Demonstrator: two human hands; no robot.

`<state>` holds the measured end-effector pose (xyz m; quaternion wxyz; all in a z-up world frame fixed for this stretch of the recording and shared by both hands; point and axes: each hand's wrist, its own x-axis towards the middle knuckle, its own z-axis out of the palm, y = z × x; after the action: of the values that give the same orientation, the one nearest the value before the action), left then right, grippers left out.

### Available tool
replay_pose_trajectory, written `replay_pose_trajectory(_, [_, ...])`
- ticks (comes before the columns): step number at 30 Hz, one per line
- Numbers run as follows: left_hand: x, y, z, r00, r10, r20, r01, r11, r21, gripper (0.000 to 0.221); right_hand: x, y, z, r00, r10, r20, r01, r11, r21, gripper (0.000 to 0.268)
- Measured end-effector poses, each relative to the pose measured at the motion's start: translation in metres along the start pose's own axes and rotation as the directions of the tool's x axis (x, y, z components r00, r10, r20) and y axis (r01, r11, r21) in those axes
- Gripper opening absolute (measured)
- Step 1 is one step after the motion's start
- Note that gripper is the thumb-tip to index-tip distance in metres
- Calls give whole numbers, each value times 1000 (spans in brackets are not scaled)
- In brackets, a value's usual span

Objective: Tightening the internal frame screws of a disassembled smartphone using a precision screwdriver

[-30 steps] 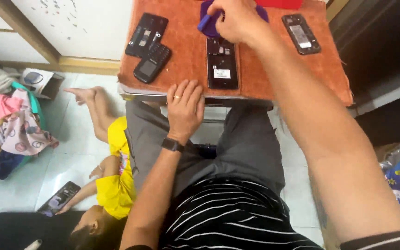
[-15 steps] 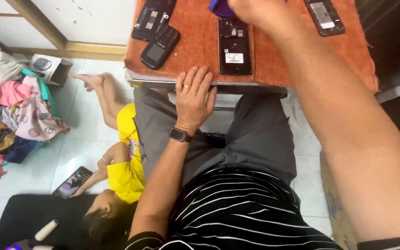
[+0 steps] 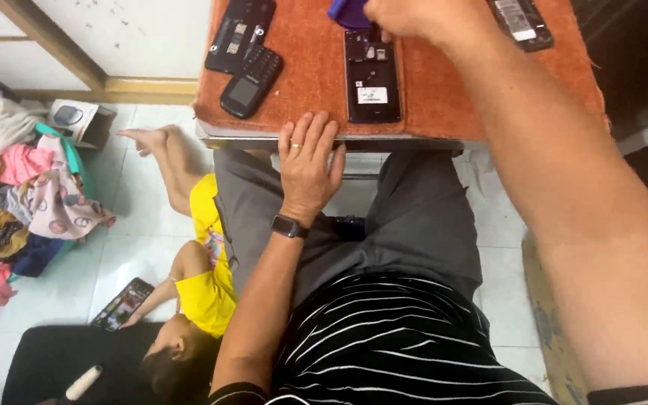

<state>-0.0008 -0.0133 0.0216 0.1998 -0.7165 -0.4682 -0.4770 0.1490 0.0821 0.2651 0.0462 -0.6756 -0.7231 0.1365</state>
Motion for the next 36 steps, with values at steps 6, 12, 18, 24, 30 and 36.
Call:
replay_pose_trajectory(6, [5,2,-7,997,-8,82,5,999,36,31,80,33,49,970,-225,-96,230,972,44,24])
replay_pose_trajectory(12, [1,3,-6,996,-6,93,1,999,53,31,72,29,47,987,-160,-32,161,986,42,32])
replay_pose_trajectory(18, [-2,1,-4,997,-10,80,5,998,60,32,61,23,35,990,-138,20,133,978,162,34])
replay_pose_trajectory(24, [2,4,-4,998,5,62,-8,999,49,30,71,31,41,946,-286,-152,315,922,225,36])
replay_pose_trajectory(30, [-1,4,-4,997,3,82,-8,998,65,32,64,22,44,926,-356,-126,368,926,88,25])
replay_pose_trajectory(36, [-2,2,-1,997,-8,83,2,998,69,33,66,18,42,887,-433,-159,458,866,198,48])
